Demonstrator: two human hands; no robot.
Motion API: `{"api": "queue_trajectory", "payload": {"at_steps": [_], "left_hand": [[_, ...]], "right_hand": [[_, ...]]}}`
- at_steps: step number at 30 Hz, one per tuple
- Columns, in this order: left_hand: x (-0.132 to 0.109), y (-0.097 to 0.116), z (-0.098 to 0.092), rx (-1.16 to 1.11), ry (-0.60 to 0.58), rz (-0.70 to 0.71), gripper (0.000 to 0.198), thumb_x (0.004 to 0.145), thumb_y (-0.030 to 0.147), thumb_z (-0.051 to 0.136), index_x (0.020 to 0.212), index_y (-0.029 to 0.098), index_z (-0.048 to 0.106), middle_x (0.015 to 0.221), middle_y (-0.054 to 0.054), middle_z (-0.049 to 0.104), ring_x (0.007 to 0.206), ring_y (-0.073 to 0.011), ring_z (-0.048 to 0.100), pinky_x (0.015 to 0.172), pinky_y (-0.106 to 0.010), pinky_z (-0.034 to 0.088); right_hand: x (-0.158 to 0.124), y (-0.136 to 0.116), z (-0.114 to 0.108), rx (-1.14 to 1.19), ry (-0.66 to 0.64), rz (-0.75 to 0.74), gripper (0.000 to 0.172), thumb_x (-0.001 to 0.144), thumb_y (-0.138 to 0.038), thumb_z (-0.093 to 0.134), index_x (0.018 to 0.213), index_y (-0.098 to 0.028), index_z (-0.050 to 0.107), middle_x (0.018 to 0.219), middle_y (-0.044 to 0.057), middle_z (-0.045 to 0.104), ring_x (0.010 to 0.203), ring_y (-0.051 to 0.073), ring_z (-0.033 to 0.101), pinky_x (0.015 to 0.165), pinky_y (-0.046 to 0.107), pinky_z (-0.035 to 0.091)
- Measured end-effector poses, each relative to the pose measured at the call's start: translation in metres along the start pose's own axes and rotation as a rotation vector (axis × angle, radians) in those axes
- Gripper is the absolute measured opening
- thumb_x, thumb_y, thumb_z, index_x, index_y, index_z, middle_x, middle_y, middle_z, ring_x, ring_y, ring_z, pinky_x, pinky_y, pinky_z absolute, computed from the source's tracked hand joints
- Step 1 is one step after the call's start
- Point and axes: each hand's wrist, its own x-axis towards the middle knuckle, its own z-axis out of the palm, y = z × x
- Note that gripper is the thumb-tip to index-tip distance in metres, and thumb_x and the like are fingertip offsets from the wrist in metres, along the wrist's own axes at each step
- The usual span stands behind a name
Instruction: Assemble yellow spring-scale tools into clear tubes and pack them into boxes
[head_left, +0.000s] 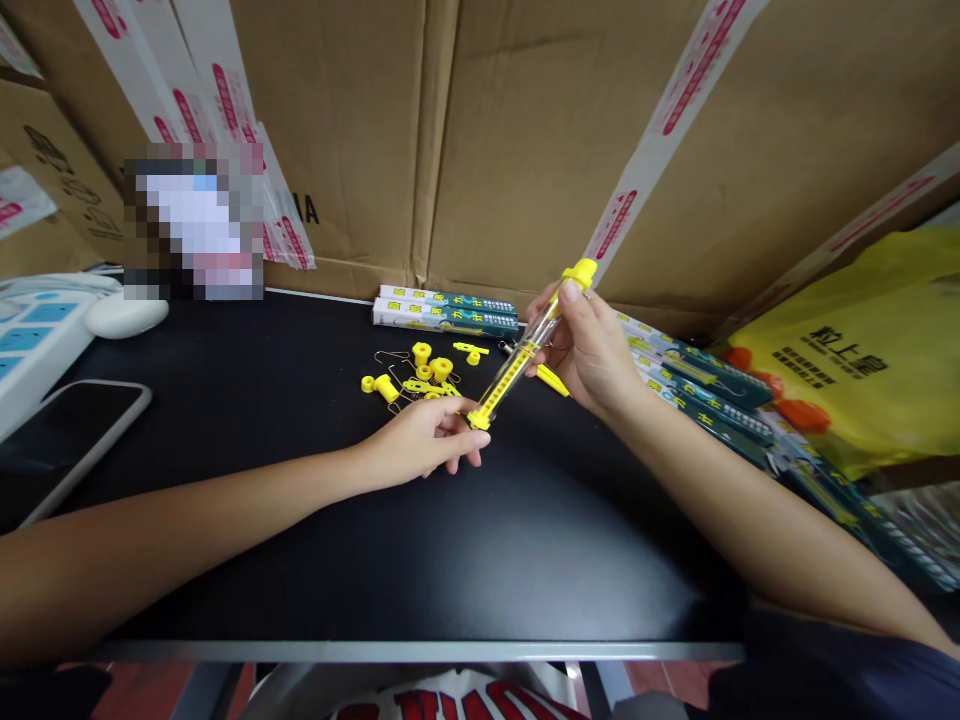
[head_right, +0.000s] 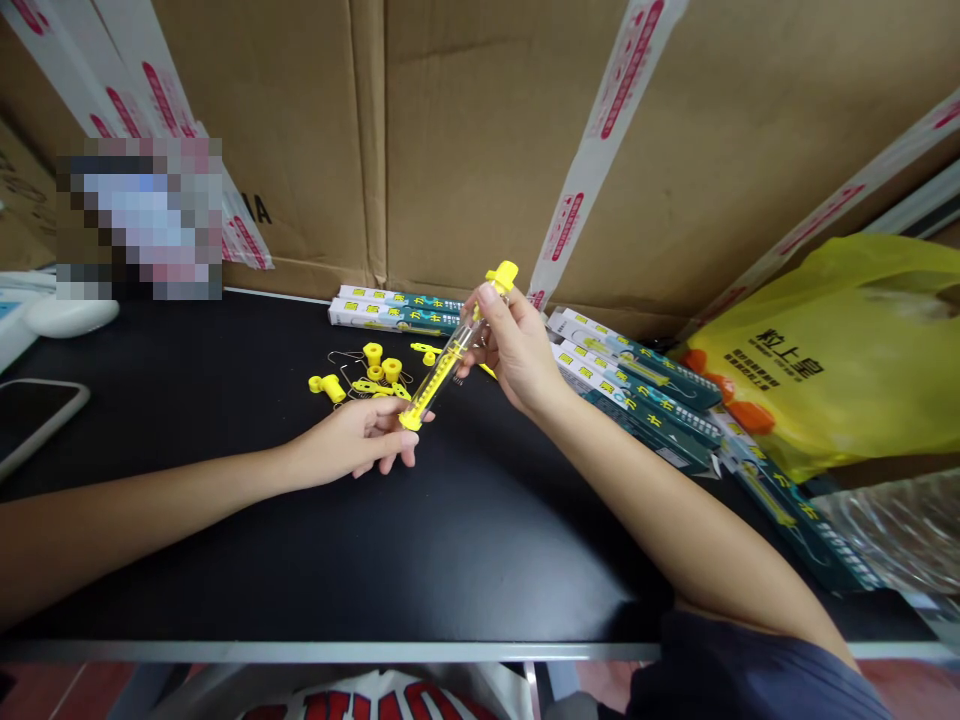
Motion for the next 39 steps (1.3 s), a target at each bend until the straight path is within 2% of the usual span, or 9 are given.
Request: {"api": "queue_trajectory", "payload": {"at_steps": [5, 11, 17, 21, 28, 31, 34, 36, 39], "left_hand": [[0.004, -0.001, -0.004, -0.152, -0.089, -0.035, 0.038, 0.086, 0.038, 0.059, 0.113, 0.011, 0.061, 0.080, -0.005, 0.065, 0.069, -0.0137, 0.065, 0.046, -0.020, 0.051], [0.002, 0.000, -0.004, -0.131, -0.107, -0.066, 0.027, 0.084, 0.037, 0.064, 0.088, 0.010, 0.066, 0.079, -0.007, 0.069, 0.070, -0.0141, 0.068, 0.050, -0.020, 0.052], [0.002, -0.001, -0.007, -0.222, -0.198, -0.018, 0.040, 0.088, 0.048, 0.055, 0.103, 0.013, 0.064, 0.084, -0.010, 0.072, 0.070, -0.0150, 0.069, 0.044, -0.017, 0.048], [0.003, -0.003, -0.005, -0.160, -0.143, -0.033, 0.031, 0.087, 0.042, 0.059, 0.094, 0.012, 0.064, 0.082, -0.007, 0.071, 0.059, -0.0114, 0.066, 0.038, -0.015, 0.046], [0.000, -0.004, 0.006, -0.020, 0.046, -0.050, 0.024, 0.086, 0.035, 0.060, 0.085, 0.011, 0.065, 0.080, -0.006, 0.070, 0.045, -0.0073, 0.061, 0.032, -0.014, 0.041], [0.000, -0.004, 0.005, -0.029, 0.040, -0.053, 0.025, 0.087, 0.034, 0.058, 0.092, 0.011, 0.066, 0.080, -0.006, 0.070, 0.046, -0.0077, 0.062, 0.032, -0.014, 0.041], [0.002, -0.005, 0.002, -0.074, 0.030, -0.051, 0.028, 0.089, 0.034, 0.055, 0.100, 0.011, 0.065, 0.081, -0.005, 0.070, 0.046, -0.0079, 0.062, 0.032, -0.014, 0.041], [0.003, -0.006, 0.000, -0.092, 0.057, -0.049, 0.029, 0.089, 0.036, 0.056, 0.102, 0.011, 0.065, 0.081, -0.005, 0.070, 0.046, -0.0078, 0.062, 0.032, -0.014, 0.042], [0.003, -0.007, 0.000, -0.103, 0.106, -0.047, 0.031, 0.088, 0.038, 0.057, 0.101, 0.011, 0.064, 0.084, -0.006, 0.070, 0.047, -0.0077, 0.062, 0.031, -0.013, 0.042]], "right_hand": [[0.000, -0.004, 0.000, -0.020, 0.050, -0.016, 0.037, 0.075, -0.058, 0.068, 0.078, -0.025, 0.052, 0.072, -0.002, 0.054, 0.046, 0.008, 0.047, 0.040, 0.026, 0.048], [-0.001, -0.006, 0.001, -0.061, 0.026, -0.055, 0.036, 0.079, -0.059, 0.063, 0.084, -0.025, 0.052, 0.071, -0.002, 0.056, 0.044, 0.008, 0.049, 0.038, 0.024, 0.047], [0.000, -0.009, -0.002, -0.114, 0.016, -0.035, 0.036, 0.082, -0.060, 0.059, 0.079, -0.026, 0.049, 0.067, -0.003, 0.052, 0.043, 0.008, 0.047, 0.039, 0.025, 0.046], [-0.001, -0.010, 0.000, -0.088, 0.011, -0.023, 0.036, 0.082, -0.059, 0.060, 0.078, -0.026, 0.046, 0.065, -0.004, 0.052, 0.042, 0.008, 0.048, 0.038, 0.024, 0.047], [-0.006, -0.010, 0.002, -0.112, 0.012, 0.033, 0.035, 0.082, -0.057, 0.061, 0.086, -0.026, 0.046, 0.074, -0.002, 0.061, 0.047, 0.009, 0.052, 0.041, 0.023, 0.049], [-0.005, -0.015, 0.000, -0.065, -0.080, 0.113, 0.031, 0.082, -0.050, 0.062, 0.095, -0.024, 0.050, 0.078, 0.000, 0.066, 0.053, 0.011, 0.057, 0.045, 0.024, 0.052], [-0.002, -0.021, -0.004, 0.009, -0.177, 0.194, 0.031, 0.078, -0.033, 0.066, 0.104, -0.022, 0.053, 0.086, 0.002, 0.068, 0.056, 0.011, 0.060, 0.049, 0.026, 0.056], [0.001, -0.023, -0.007, 0.030, -0.188, 0.222, 0.030, 0.078, -0.027, 0.065, 0.105, -0.020, 0.055, 0.088, 0.003, 0.069, 0.056, 0.011, 0.060, 0.050, 0.027, 0.057], [0.004, -0.023, -0.010, 0.018, -0.175, 0.220, 0.030, 0.079, -0.029, 0.068, 0.105, -0.021, 0.056, 0.088, 0.002, 0.068, 0.056, 0.010, 0.062, 0.052, 0.026, 0.059]]}}
